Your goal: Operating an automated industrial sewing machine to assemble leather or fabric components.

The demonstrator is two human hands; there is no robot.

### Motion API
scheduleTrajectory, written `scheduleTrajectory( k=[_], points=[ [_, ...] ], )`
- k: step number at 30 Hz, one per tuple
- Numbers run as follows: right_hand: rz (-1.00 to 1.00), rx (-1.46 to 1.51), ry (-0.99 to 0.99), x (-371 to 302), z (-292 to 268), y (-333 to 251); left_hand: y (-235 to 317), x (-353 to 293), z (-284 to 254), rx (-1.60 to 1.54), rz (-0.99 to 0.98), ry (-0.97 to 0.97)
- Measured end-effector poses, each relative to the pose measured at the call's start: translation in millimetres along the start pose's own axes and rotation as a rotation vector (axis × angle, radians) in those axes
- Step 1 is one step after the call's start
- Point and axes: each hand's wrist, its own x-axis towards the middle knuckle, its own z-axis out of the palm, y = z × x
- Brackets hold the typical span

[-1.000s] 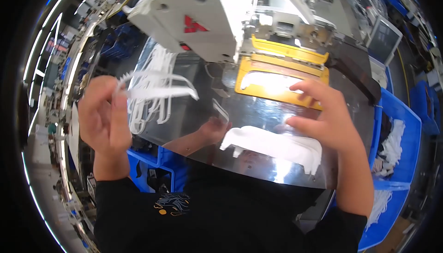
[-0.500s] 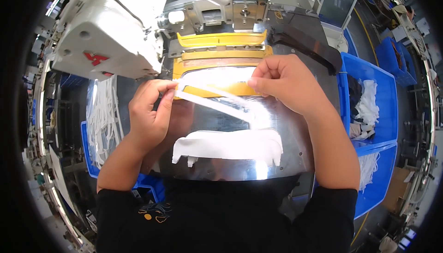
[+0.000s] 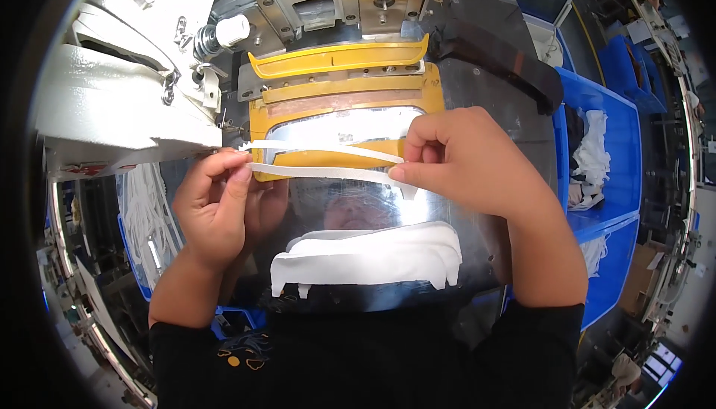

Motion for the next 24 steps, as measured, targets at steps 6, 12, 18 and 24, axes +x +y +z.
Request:
scheduleTrajectory(
  k=[6, 12, 18, 24],
  points=[
    [0.028, -0.037, 0.012, 2, -2, -3, -2, -8, 0, 0.066, -0.02, 0.011],
    [0.119, 0.026, 0.256, 5, -11, 8, 15, 12, -1, 0.505, 0.097, -0.285],
    [0.044, 0.004, 0.386, 13, -13, 18, 18, 8, -8, 0.772, 0.183, -0.333],
    [0.138, -0.117, 0.377, 17, -10, 16, 24, 9, -7, 0.917, 0.197, -0.393]
  ],
)
